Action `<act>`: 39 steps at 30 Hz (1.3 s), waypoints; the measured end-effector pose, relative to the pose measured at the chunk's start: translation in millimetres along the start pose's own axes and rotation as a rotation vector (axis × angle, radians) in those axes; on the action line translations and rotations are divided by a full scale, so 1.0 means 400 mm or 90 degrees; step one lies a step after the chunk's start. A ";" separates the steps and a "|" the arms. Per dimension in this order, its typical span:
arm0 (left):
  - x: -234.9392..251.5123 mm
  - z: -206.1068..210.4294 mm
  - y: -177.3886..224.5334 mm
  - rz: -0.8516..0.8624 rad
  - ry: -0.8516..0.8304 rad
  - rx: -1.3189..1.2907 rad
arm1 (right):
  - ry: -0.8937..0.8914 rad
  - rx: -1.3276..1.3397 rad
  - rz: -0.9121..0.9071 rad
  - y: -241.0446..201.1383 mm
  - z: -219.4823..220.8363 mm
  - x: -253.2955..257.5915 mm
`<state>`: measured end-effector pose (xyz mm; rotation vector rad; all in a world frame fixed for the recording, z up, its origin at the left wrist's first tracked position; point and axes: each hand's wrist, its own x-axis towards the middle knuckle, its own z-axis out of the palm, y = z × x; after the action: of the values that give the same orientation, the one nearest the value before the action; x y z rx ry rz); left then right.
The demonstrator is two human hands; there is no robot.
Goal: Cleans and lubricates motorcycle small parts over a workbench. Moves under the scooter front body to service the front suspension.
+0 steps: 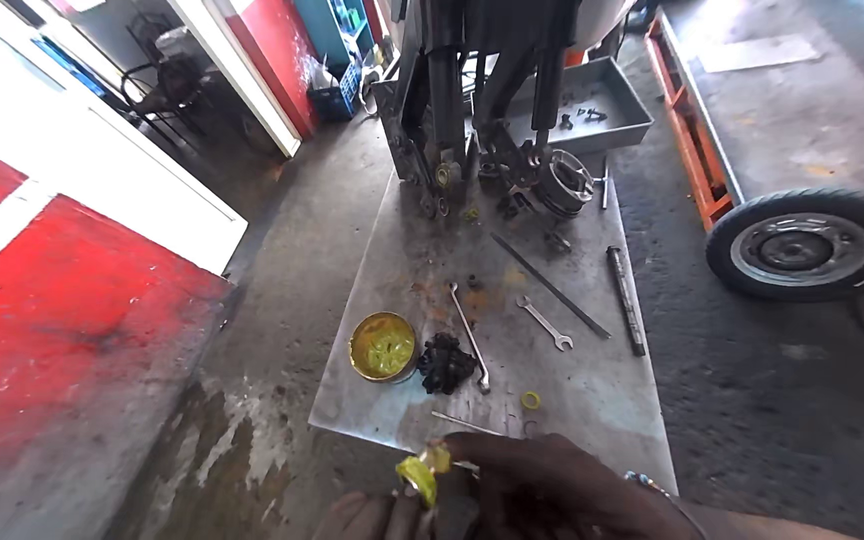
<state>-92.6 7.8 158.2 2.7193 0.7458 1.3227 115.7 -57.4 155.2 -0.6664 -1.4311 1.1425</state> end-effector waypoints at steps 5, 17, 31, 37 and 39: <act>0.000 0.001 0.006 -0.009 0.005 0.013 | 0.030 -0.264 -0.082 0.002 0.012 0.006; -0.013 0.017 0.015 -0.251 -0.007 -0.104 | 0.090 -0.214 -0.037 0.034 -0.023 0.016; -0.001 0.080 0.051 -0.868 0.212 -0.780 | -0.011 -0.262 0.091 0.072 0.000 0.009; -0.002 0.073 0.057 -0.811 0.213 -0.719 | -0.006 -0.344 0.038 0.072 -0.011 -0.002; -0.006 0.073 0.058 -0.798 0.214 -0.702 | 0.016 -0.293 0.029 0.064 -0.015 -0.001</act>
<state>-62.5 -8.7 142.9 0.8536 0.9979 1.1855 116.3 -46.5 131.3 -1.0337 -1.6809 0.8356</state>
